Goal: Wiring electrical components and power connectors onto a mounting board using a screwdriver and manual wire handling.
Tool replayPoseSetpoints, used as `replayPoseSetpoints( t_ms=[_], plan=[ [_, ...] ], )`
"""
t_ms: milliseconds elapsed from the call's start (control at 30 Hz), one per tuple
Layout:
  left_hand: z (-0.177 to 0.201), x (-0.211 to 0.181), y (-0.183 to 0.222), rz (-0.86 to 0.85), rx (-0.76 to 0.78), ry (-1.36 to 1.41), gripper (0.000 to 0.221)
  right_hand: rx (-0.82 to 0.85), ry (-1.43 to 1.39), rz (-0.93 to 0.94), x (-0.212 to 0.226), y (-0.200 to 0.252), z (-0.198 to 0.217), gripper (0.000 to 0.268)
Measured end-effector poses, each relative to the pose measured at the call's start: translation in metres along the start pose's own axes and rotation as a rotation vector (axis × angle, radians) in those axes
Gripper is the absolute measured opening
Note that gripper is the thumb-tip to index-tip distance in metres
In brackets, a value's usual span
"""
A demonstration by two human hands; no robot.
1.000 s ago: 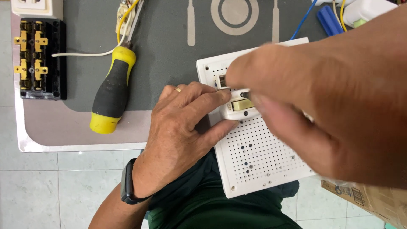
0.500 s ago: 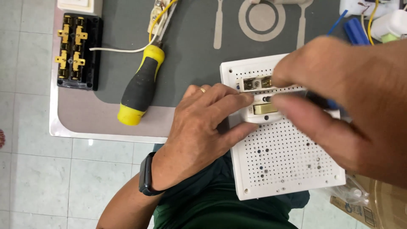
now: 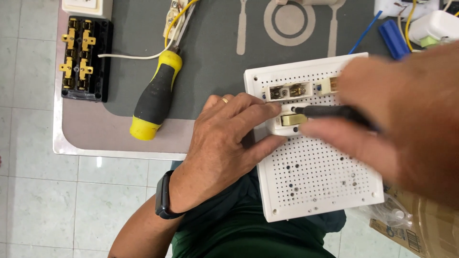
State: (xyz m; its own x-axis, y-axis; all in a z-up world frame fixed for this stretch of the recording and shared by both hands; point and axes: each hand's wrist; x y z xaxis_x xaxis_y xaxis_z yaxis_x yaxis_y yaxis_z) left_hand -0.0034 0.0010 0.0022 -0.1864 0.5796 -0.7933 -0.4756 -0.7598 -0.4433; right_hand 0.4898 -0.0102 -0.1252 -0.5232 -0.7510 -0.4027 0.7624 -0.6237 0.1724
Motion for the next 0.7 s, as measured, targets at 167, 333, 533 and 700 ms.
replayPoseSetpoints(
  t_ms=[167,333,533,700],
  plan=[
    [-0.001,-0.002,0.001,0.010,0.002,-0.009,0.031,0.014,0.010,-0.016,0.006,-0.024,0.009,0.047],
    [-0.001,-0.001,0.001,-0.021,-0.009,-0.007,0.031,0.036,0.025,-0.021,0.007,-0.051,0.018,0.047],
    [0.000,-0.001,0.001,-0.004,0.018,-0.002,0.032,0.072,0.049,-0.034,0.006,-0.078,0.033,0.048],
    [0.000,-0.002,0.000,0.012,0.019,-0.022,0.033,0.100,0.061,-0.050,0.010,-0.097,0.043,0.049]
  ],
)
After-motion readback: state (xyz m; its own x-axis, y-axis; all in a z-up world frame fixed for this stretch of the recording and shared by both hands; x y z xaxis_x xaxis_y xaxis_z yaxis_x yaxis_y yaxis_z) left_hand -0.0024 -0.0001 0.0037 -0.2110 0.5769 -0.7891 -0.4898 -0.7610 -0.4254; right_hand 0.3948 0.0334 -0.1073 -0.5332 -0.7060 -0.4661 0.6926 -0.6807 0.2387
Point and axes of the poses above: each hand's wrist, its own y-axis away from the middle knuckle, its own z-axis out of the back of the hand, x = y × z, and after that the axes turned 13 degrees about y, right-handed
